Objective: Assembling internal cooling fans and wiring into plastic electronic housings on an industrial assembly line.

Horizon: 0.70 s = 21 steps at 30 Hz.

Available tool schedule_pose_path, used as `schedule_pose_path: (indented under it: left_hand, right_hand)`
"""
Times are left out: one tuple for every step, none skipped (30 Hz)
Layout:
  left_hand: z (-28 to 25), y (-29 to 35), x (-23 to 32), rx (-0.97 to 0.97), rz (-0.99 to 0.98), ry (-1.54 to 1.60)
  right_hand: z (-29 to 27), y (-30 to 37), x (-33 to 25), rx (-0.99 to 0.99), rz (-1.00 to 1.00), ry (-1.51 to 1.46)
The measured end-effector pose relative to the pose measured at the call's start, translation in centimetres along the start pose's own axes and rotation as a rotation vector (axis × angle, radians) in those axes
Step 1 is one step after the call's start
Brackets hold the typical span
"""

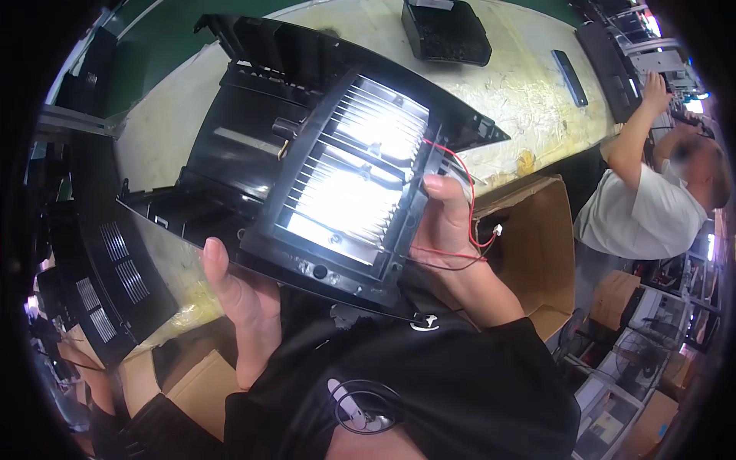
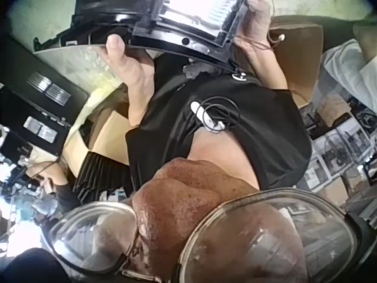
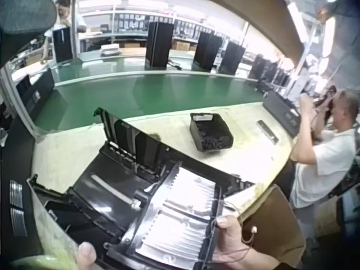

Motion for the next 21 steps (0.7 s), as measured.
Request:
schedule_pose_path:
  left_hand:
    - [0.2, -0.2, 0.0, -0.015, -0.001, 0.005]
    - [0.1, -0.1, 0.1, -0.023, -0.008, 0.008]
    - [-0.2, -0.1, 0.0, -0.004, -0.034, -0.002]
    - [0.1, 0.0, -0.1, -0.012, -0.046, -0.009]
    - [0.4, -0.1, -0.2, -0.023, -0.055, -0.017]
    - [0.6, -0.2, -0.2, -0.008, -0.059, -0.025]
    - [1.2, 0.0, 0.0, -0.03, -0.049, 0.008]
    - [1.7, 0.0, 0.3, -0.057, -0.033, 0.041]
    - [1.2, -0.1, 0.2, -0.047, -0.03, 0.033]
    - [0.6, -0.1, 0.1, -0.038, -0.036, 0.01]
    - [0.3, -0.2, -0.2, -0.035, -0.046, -0.01]
    - [0.5, -0.4, -0.4, -0.032, -0.046, -0.014]
    - [0.8, -0.7, -0.3, -0.022, -0.014, -0.045]
    - [1.3, -0.8, -0.1, -0.015, 0.021, -0.078]
    - [1.7, -1.1, -0.1, -0.017, 0.023, -0.083]
    - [2.2, -1.4, 0.2, -0.039, 0.05, -0.107]
    - [2.7, -1.7, 0.5, -0.073, 0.073, -0.125]
    - [1.8, -2.0, 0.4, -0.011, 0.056, -0.174]
    - [1.5, -1.9, 0.5, -0.03, 0.052, -0.173]
    - [1.5, -1.8, 1.2, -0.04, 0.122, -0.201]
    - [1.3, -1.4, 2.0, -0.041, 0.196, -0.229]
  right_hand:
    - [-0.4, -0.2, 0.1, 0.027, -0.001, 0.006]
    - [-1.2, -0.1, 0.1, 0.069, 0.018, 0.008]
    - [-1.1, -0.1, 0.1, 0.083, 0.07, -0.027]
    - [-1.1, -0.1, -0.1, 0.062, 0.097, -0.059]
    - [-1.1, -0.4, 0.0, 0.037, 0.123, -0.093]
    - [-1.6, -0.5, -0.1, 0.062, 0.086, -0.052]
    - [-2.0, -0.6, 0.2, 0.069, 0.102, -0.055]
    - [-1.9, -0.8, 0.3, 0.024, 0.119, -0.062]
    - [-1.8, -0.9, 0.4, -0.023, 0.135, -0.07]
    - [-2.2, -1.0, 0.4, -0.009, 0.121, 0.022]
    - [-2.4, -0.9, 0.7, -0.007, 0.125, 0.018]
    - [-2.7, -0.7, 0.9, 0.021, 0.115, 0.062]
    - [-3.1, -0.6, 1.1, 0.049, 0.105, 0.106]
    - [-3.9, -0.6, 1.4, 0.086, 0.117, 0.099]
    - [-3.8, -0.4, 1.2, 0.085, 0.117, 0.093]
    - [-3.1, -0.3, 1.1, 0.052, 0.126, 0.113]
    - [-2.4, -0.2, 0.9, 0.021, 0.122, 0.136]
    - [-1.6, 0.0, 0.8, -0.023, 0.07, 0.064]
    - [-2.2, 0.5, 0.9, -0.1, 0.081, 0.027]
    - [-2.6, 0.8, 0.5, -0.126, 0.033, 0.046]
    - [-2.9, 1.2, 0.3, -0.155, -0.008, 0.066]
Point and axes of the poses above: each hand's wrist, its own y-axis away from the middle knuckle, its own z-axis out of the palm, x = y × z, the point moved 10 cm from there along -y, towards the middle knuckle, and after that the axes turned 7 degrees about x, right-handed, at the moved point
